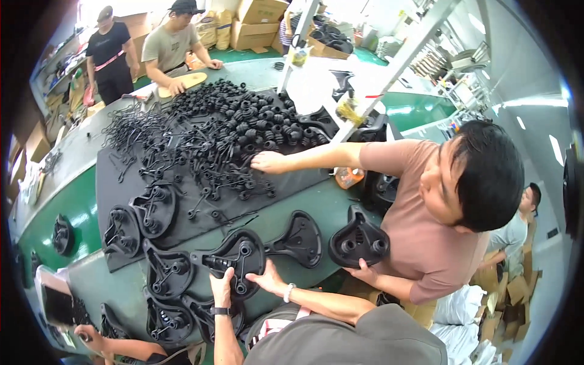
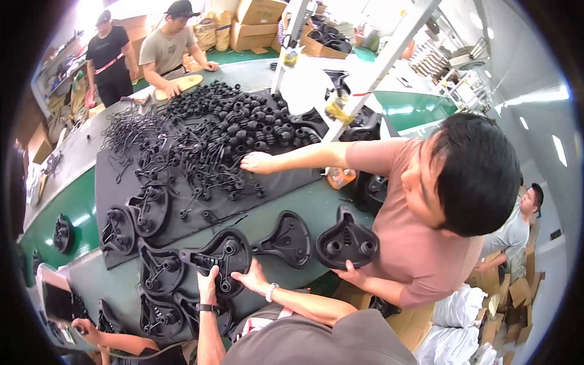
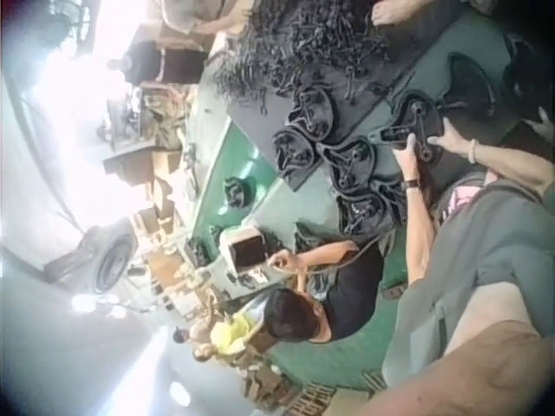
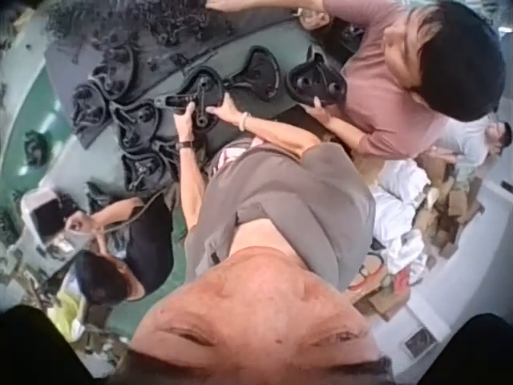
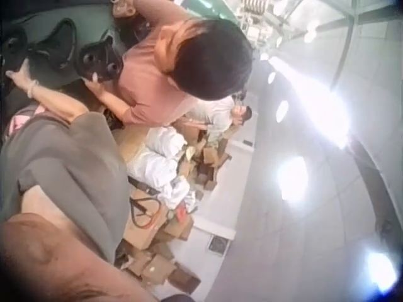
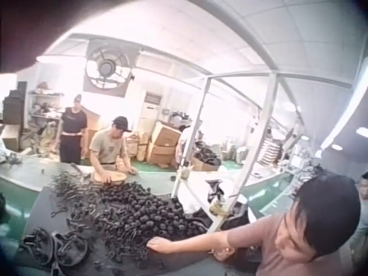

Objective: Assembling bicycle saddle components by inserting plastic parts into the saddle bases at a factory workbench.

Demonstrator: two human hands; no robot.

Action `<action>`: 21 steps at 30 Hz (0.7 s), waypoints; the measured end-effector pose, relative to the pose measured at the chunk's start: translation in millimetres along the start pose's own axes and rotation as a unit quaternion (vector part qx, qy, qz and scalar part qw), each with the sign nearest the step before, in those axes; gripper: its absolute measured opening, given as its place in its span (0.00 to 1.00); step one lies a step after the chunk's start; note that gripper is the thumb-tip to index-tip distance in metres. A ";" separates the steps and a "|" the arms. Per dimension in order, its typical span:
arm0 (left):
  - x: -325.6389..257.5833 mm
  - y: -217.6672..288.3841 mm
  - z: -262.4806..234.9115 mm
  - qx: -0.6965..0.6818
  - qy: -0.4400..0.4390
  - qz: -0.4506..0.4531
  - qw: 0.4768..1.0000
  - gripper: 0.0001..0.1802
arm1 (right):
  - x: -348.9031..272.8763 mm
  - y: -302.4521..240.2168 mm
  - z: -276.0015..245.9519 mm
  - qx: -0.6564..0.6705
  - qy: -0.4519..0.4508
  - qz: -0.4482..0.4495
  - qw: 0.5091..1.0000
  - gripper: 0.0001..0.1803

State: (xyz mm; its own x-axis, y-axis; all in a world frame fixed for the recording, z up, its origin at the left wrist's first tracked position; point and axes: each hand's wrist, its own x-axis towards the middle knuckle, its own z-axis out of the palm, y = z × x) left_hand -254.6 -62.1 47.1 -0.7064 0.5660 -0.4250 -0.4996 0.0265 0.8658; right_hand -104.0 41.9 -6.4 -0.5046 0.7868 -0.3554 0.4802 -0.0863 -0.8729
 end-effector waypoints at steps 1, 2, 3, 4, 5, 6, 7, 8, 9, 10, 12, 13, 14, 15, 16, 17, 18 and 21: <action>-4.6 6.4 -11.2 -0.010 0.011 0.004 1.000 0.33 | -11.0 -19.5 3.9 -0.040 0.033 -0.021 0.998 0.44; -7.0 16.6 -17.7 -0.020 -0.010 0.007 1.000 0.30 | -19.5 -46.4 0.6 -0.060 0.033 -0.042 0.997 0.43; -4.8 27.7 -17.5 -0.005 -0.019 0.030 0.999 0.28 | -23.3 -63.0 -7.5 -0.107 0.007 -0.040 0.993 0.58; -7.5 54.3 -7.0 0.002 -0.015 0.017 1.000 0.26 | -22.2 -96.8 -21.9 -0.117 -0.025 -0.074 0.990 0.57; -20.5 84.4 0.9 -0.006 0.018 0.000 1.000 0.26 | -35.1 -159.0 -32.6 0.037 -0.090 -0.056 0.994 0.53; -15.1 89.1 -2.9 -0.045 -0.006 0.049 0.998 0.27 | -40.2 -163.7 -24.3 0.010 -0.011 -0.116 0.993 0.49; -14.7 96.3 -12.8 -0.074 -0.001 0.091 0.993 0.28 | -40.1 -173.6 -25.8 0.079 -0.090 -0.079 0.990 0.49; -12.8 102.7 -22.0 -0.109 0.027 0.091 0.989 0.28 | -43.5 -175.4 -17.8 0.143 -0.104 -0.103 0.979 0.48; -13.6 108.9 -37.4 -0.145 0.050 0.090 0.984 0.28 | -44.3 -181.0 -14.7 0.096 -0.128 -0.123 0.979 0.47; -12.6 116.9 -61.8 -0.180 0.054 0.082 0.979 0.27 | -44.8 -185.5 -5.1 0.047 -0.144 -0.157 0.976 0.46; 1.7 123.1 -112.9 -0.267 0.047 0.046 0.961 0.26 | -59.5 -199.4 12.0 0.037 -0.186 -0.173 0.966 0.43; 11.4 128.9 -140.9 -0.282 0.090 0.057 0.954 0.25 | -63.8 -197.9 15.5 0.013 -0.209 -0.181 0.961 0.42; 25.2 141.3 -161.8 -0.318 0.127 0.099 0.934 0.26 | -66.3 -192.2 18.1 -0.005 -0.223 -0.180 0.958 0.37; 32.2 164.3 -182.3 -0.303 0.176 0.109 0.930 0.31 | -69.2 -185.0 14.3 -0.010 -0.222 -0.179 0.958 0.37; 42.9 175.1 -214.4 -0.266 0.244 0.093 0.928 0.36 | -71.9 -175.0 9.3 -0.042 -0.239 -0.156 0.958 0.35; 57.2 173.2 -250.2 -0.263 0.266 0.132 0.918 0.40 | -73.3 -165.0 5.3 -0.072 -0.256 -0.134 0.955 0.32; 69.6 172.6 -286.4 -0.204 0.340 0.130 0.909 0.42 | -75.9 -154.3 0.0 -0.079 -0.247 -0.119 0.959 0.30; 90.9 154.5 -372.6 -0.207 0.385 0.062 0.897 0.52 | -74.6 -123.7 -26.7 -0.168 -0.207 -0.105 0.958 0.28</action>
State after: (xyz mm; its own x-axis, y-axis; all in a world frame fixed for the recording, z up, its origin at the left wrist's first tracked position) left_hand -582.8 -313.6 43.8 -0.8272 -0.1981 -0.5258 -0.4233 -0.3957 0.8150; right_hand -106.6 10.1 137.0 -0.8232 0.4493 -0.3471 0.5058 0.3025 -0.8079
